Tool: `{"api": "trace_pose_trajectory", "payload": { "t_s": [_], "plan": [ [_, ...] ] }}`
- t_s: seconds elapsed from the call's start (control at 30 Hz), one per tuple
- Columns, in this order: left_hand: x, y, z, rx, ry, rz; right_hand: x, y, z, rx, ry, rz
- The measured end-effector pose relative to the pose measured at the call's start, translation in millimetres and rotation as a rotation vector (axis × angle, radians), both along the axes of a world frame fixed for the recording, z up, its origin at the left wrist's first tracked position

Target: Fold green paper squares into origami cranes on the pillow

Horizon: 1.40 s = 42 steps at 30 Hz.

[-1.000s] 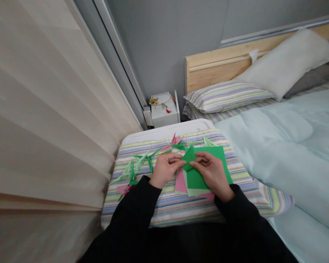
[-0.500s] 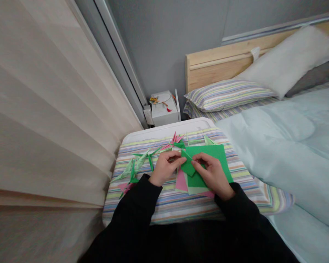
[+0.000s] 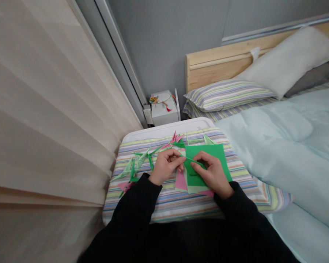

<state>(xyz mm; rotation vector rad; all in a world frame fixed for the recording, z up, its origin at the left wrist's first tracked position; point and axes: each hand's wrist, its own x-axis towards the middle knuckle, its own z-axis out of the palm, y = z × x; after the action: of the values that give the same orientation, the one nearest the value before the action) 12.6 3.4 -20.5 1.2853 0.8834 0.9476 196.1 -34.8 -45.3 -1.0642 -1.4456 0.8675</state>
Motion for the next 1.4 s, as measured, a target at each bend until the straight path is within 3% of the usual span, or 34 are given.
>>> {"api": "trace_pose_trajectory", "payload": {
  "t_s": [0.13, 0.43, 0.63, 1.07, 1.2, 1.4],
  "plan": [
    [0.4, -1.7, 1.8, -0.004, 0.032, -0.082, -0.9, 0.1, 1.5, 0.012, 0.024, 0.016],
    [2.0, -4.5, 2.8, 0.01, 0.035, -0.136, -0.9, -1.1, 3.8, 0.028, -0.022, 0.056],
    [1.5, -4.2, 4.2, 0.048, 0.022, -0.077, -0.7, -1.1, 4.7, 0.037, -0.059, 0.021],
    [-0.8, 4.5, -2.5, 0.055, -0.051, 0.212, 1.5, 0.3, -2.5, -0.071, 0.108, -0.13],
    [0.7, 6.0, -3.7, -0.004, -0.107, 0.194, -0.2, -0.2, -2.8, -0.103, 0.211, -0.06],
    [5.7, 4.6, -5.4, -0.026, -0.108, 0.094, -1.3, 1.7, -6.5, -0.155, 0.191, -0.035]
  ]
}}
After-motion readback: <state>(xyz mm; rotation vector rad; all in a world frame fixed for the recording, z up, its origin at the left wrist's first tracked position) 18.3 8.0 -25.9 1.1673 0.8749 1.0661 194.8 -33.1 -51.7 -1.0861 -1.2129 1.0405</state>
